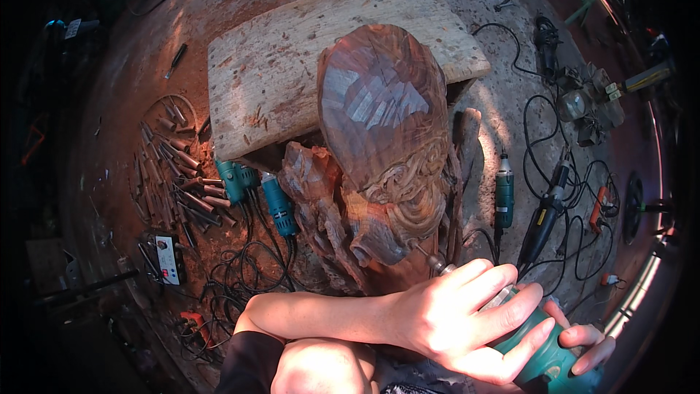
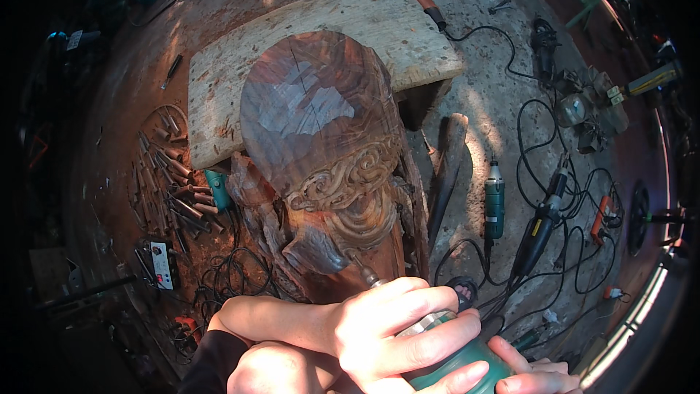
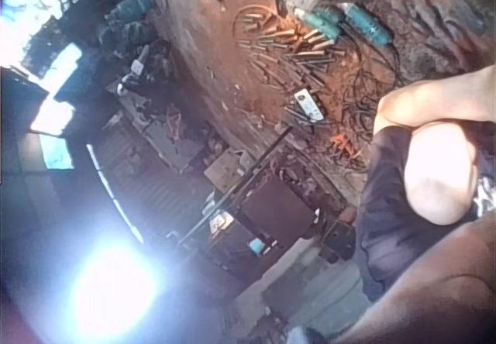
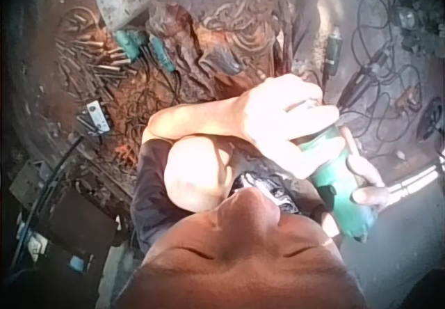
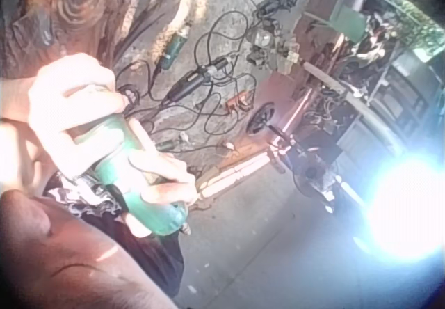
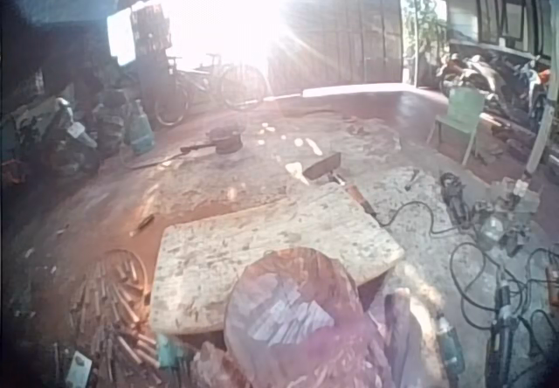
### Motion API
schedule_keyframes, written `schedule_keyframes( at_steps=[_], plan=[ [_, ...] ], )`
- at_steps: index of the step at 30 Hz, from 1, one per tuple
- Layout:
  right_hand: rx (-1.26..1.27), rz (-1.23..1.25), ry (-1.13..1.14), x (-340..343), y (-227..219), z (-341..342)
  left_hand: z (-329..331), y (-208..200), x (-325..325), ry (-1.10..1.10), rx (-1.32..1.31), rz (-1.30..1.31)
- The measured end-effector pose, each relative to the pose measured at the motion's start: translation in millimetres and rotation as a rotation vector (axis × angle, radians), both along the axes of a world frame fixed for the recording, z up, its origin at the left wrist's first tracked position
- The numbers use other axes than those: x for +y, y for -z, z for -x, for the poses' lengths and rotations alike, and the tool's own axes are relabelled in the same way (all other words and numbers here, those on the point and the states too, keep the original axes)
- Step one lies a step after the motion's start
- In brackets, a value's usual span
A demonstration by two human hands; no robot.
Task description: The person uses a handheld rotary tool to carve and refine details on a wooden sculpture of a face. The person holds the tool with both hands and moves it across the surface of the sculpture, focusing on the facial features.
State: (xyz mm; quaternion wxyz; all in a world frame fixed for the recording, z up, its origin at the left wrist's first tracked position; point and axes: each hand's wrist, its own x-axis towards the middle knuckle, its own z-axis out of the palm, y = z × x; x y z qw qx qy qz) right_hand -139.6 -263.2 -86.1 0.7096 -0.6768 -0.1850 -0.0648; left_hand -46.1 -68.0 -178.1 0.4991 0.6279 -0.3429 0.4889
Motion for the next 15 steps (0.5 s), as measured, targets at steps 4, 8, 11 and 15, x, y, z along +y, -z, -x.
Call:
schedule_keyframes(
  at_steps=[4,8,11,15],
  plan=[
    [-0.006,0.007,0.005,-1.3,0.4,-0.8,1.1,0.0,-1.7,0.007,-0.02,-0.003],
    [-0.017,-0.003,-0.011,-0.9,3.7,-4.1,4.2,-1.9,-4.3,-0.02,0.014,0.043],
    [-0.027,-0.007,-0.012,1.9,3.9,-4.5,4.8,-2.4,-3.9,-0.044,0.008,0.064],
    [-0.031,0.013,-0.027,2.8,1.2,-2.8,2.3,3.3,-1.0,-0.053,-0.038,0.062]
  ],
)
